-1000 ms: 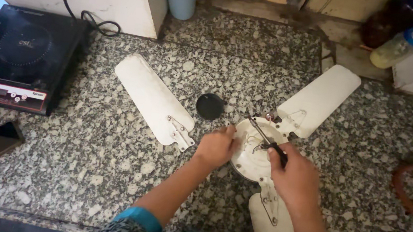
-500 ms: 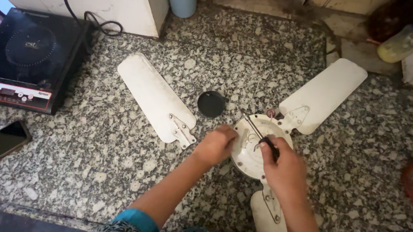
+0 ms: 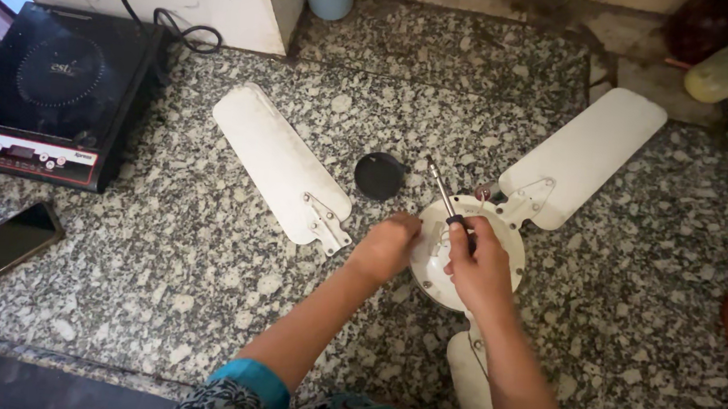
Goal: The person uses a screwdriver to attach a white fan blade to the central hub of a ceiling fan. They align the blade, insert screws, and tighten them to secure the blade in place.
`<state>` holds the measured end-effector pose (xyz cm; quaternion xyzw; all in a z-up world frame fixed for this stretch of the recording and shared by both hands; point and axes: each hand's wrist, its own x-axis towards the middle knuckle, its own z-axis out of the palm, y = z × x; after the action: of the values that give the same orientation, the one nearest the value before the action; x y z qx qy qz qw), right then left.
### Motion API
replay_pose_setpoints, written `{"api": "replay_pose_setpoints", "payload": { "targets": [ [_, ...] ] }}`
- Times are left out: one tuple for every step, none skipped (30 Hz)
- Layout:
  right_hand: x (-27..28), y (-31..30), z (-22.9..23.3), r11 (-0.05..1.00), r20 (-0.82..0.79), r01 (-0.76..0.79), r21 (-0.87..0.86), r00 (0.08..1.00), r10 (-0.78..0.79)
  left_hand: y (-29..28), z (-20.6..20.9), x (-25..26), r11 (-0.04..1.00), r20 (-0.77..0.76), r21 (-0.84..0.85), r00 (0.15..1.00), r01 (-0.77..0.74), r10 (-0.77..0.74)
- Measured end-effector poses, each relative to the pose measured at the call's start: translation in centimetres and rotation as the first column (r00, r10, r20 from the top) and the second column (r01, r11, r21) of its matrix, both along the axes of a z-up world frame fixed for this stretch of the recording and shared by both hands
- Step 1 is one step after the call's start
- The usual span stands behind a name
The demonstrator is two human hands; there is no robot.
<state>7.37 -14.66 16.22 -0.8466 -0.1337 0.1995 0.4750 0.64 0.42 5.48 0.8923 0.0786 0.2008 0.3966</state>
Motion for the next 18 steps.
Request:
{"api": "replay_pose_setpoints", "payload": {
  "targets": [
    [0.1, 0.2, -0.3, 1.0, -0.014, 0.004, 0.017, 1.0, -0.004, 0.0, -0.3, 0.1, 0.999, 0.013, -0.009, 0.999, -0.03, 0.03],
    [0.2, 0.3, -0.7, 0.999, -0.027, 0.01, 0.034, 1.0, -0.009, 0.0, -0.6, 0.1, 0.998, 0.026, -0.018, 0.998, -0.059, 0.06],
    [0.3, 0.3, -1.0, 0.999, -0.041, 0.016, 0.051, 0.999, -0.014, 0.0, -0.8, 0.3, 0.992, 0.02, -0.086, 0.995, -0.091, 0.093],
    [0.3, 0.2, -1.2, 0.999, -0.036, 0.01, 0.048, 0.999, -0.008, 0.1, -1.0, 0.4, 0.98, 0.012, -0.155, 0.992, -0.121, 0.125],
    [0.4, 0.1, -1.5, 0.999, -0.031, 0.005, 0.045, 1.0, -0.003, 0.3, -1.2, 0.7, 0.963, 0.002, -0.223, 0.988, -0.151, 0.155],
    [0.6, 0.1, -1.6, 0.999, -0.024, -0.003, 0.044, 1.0, 0.004, 0.8, -1.4, 1.0, 0.934, -0.005, -0.293, 0.977, -0.205, 0.213],
    [0.6, 0.1, -1.7, 0.999, -0.018, -0.009, 0.051, 1.0, 0.01, 1.6, -1.5, 1.3, 0.896, -0.017, -0.361, 0.963, -0.257, 0.269],
    [0.7, 0.0, -1.9, 0.998, -0.012, -0.014, 0.057, 1.0, 0.015, 2.3, -1.7, 1.7, 0.852, -0.032, -0.426, 0.946, -0.305, 0.323],
    [0.7, -0.1, -2.1, 0.998, -0.006, -0.019, 0.064, 1.0, 0.019, 3.1, -1.9, 1.9, 0.844, -0.047, -0.421, 0.937, -0.332, 0.345],
    [0.7, -0.1, -2.3, 0.998, -0.042, -0.007, 0.07, 0.999, 0.01, 4.1, -2.2, 2.1, 0.836, -0.062, -0.416, 0.928, -0.359, 0.368],
    [0.6, 0.0, -2.6, 0.997, -0.078, 0.006, 0.076, 0.997, 0.0, 4.9, -2.5, 2.3, 0.827, -0.077, -0.409, 0.917, -0.386, 0.391],
    [0.6, 0.0, -2.9, 0.996, -0.114, 0.02, 0.083, 0.993, -0.01, 5.6, -2.8, 2.5, 0.835, -0.075, -0.367, 0.908, -0.41, 0.413],
    [0.5, 0.1, -3.2, 0.997, -0.099, 0.002, 0.083, 0.995, 0.007, 6.2, -3.0, 2.8, 0.841, -0.072, -0.324, 0.898, -0.433, 0.434],
    [0.4, 0.1, -3.4, 0.997, -0.086, -0.016, 0.081, 0.996, 0.023, 6.8, -3.3, 3.0, 0.845, -0.07, -0.281, 0.888, -0.455, 0.455],
    [0.3, 0.2, -3.6, 0.996, -0.072, -0.033, 0.079, 0.997, 0.039, 7.3, -3.5, 3.1, 0.853, -0.057, -0.27, 0.892, -0.447, 0.449],
    [0.1, 0.3, -3.7, 0.995, -0.085, -0.042, 0.092, 0.995, 0.05, 7.7, -3.7, 3.2, 0.861, -0.044, -0.259, 0.896, -0.438, 0.442],
    [0.0, 0.4, -3.8, 0.993, -0.098, -0.051, 0.104, 0.993, 0.061, 8.0, -3.8, 3.4, 0.869, -0.032, -0.248, 0.9, -0.429, 0.435],
    [0.0, 0.6, -3.7, 0.991, -0.108, -0.061, 0.117, 0.991, 0.073, 8.3, -3.9, 3.6, 0.844, -0.09, -0.328, 0.903, -0.425, 0.419]
  ]
}}
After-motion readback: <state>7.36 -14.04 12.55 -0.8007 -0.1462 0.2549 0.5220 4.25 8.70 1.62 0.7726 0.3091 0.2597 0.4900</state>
